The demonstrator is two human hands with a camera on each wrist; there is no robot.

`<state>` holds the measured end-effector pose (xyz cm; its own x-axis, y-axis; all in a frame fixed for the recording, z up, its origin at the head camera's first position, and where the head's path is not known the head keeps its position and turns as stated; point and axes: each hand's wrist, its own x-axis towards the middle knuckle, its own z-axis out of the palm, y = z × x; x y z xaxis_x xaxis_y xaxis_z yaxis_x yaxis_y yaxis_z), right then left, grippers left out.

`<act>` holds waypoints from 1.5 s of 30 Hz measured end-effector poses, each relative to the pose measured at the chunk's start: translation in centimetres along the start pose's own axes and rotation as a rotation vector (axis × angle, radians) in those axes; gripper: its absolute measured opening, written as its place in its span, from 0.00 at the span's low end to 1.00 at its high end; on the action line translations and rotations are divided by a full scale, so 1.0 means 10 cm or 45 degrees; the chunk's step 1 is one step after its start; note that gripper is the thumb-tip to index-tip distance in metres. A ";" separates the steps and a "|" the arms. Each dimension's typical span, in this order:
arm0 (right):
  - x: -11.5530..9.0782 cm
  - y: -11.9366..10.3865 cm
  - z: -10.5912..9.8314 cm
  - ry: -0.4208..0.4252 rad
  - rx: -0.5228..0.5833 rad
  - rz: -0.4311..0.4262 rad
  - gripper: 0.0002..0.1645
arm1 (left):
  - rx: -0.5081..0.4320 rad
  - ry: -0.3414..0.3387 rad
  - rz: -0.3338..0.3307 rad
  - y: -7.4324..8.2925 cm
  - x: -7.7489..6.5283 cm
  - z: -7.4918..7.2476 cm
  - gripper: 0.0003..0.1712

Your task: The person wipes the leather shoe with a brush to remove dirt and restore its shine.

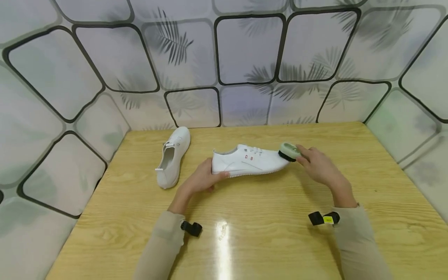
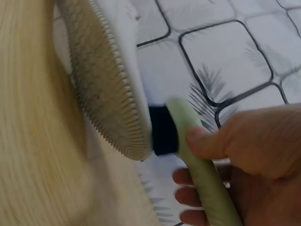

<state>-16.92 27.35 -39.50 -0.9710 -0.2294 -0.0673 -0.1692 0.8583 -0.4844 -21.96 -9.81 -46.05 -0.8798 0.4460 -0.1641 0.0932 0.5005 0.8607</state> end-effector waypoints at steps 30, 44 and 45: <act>-0.18 0.10 0.08 0.046 -0.037 -0.071 0.30 | -0.012 -0.134 0.126 0.00 0.01 0.13 0.29; -0.07 -0.05 0.09 0.084 -0.096 -0.116 0.29 | -0.022 -0.108 0.098 -0.04 -0.01 0.05 0.30; -0.05 -0.07 0.08 0.083 -0.079 -0.142 0.30 | -0.027 -0.093 0.106 -0.03 -0.01 0.03 0.30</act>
<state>-16.20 26.46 -39.81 -0.9542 -0.2961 0.0418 -0.2846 0.8563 -0.4310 -21.75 -9.83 -46.44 -0.8329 0.5389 -0.1255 0.1543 0.4441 0.8826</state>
